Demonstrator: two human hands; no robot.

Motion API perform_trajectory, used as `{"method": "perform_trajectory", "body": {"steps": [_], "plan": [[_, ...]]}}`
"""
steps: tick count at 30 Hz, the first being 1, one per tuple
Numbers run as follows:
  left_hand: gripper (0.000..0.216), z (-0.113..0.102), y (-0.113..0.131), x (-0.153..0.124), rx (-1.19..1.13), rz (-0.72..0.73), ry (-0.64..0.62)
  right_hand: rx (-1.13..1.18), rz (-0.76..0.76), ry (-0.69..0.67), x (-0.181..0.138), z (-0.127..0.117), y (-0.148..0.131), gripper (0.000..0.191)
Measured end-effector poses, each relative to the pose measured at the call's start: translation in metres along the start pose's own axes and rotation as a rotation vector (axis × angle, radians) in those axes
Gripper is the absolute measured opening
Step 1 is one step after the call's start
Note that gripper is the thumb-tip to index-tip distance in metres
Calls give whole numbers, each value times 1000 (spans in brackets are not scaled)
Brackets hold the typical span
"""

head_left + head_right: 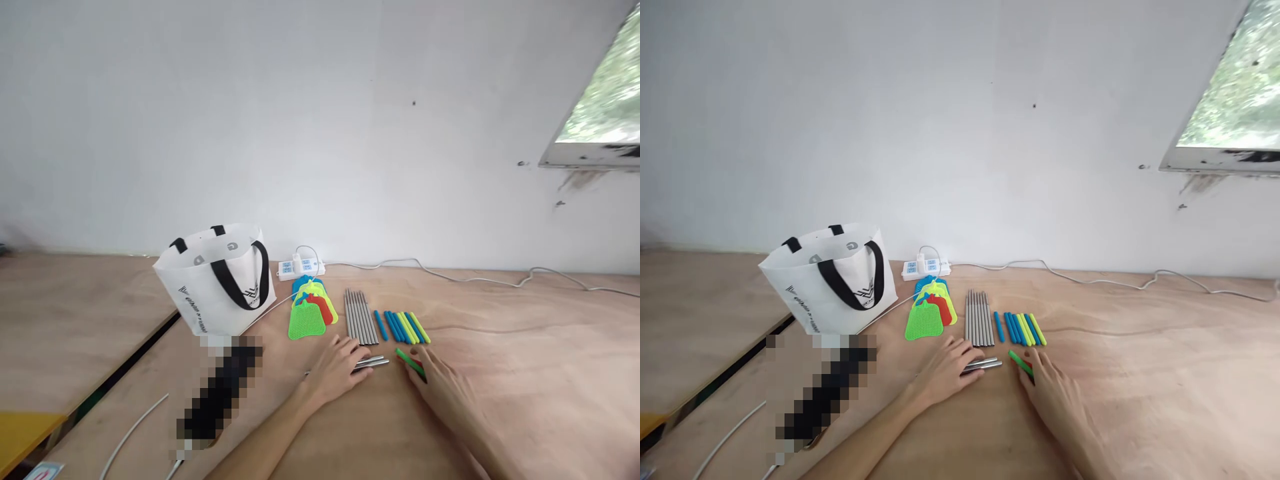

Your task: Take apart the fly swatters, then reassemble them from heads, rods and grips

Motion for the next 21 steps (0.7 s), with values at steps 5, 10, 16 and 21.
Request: {"method": "perform_trajectory", "body": {"steps": [5,10,16,21], "plan": [[26,-29,-32,6,0,-165,151,-123,-76,145,-3,-12,-14,30],[25,-66,-104,-8,233,-524,284,-108,-273,209,1,-26,-39,27],[69,-58,-150,-36,366,-818,133,115,-615,100,34,-37,-105,23],[83,-53,-157,-35,227,-840,188,220,-828,-36,25,-24,-132,21]]}}
Point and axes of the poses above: each hand's wrist, its own x-axis towards the middle knuckle, its own z-axis out of the palm, y = z × x, the point moved 10 cm from there along x, towards the middle knuckle, and after that the axes turned 3 degrees about -z, right-handed, at the moved point
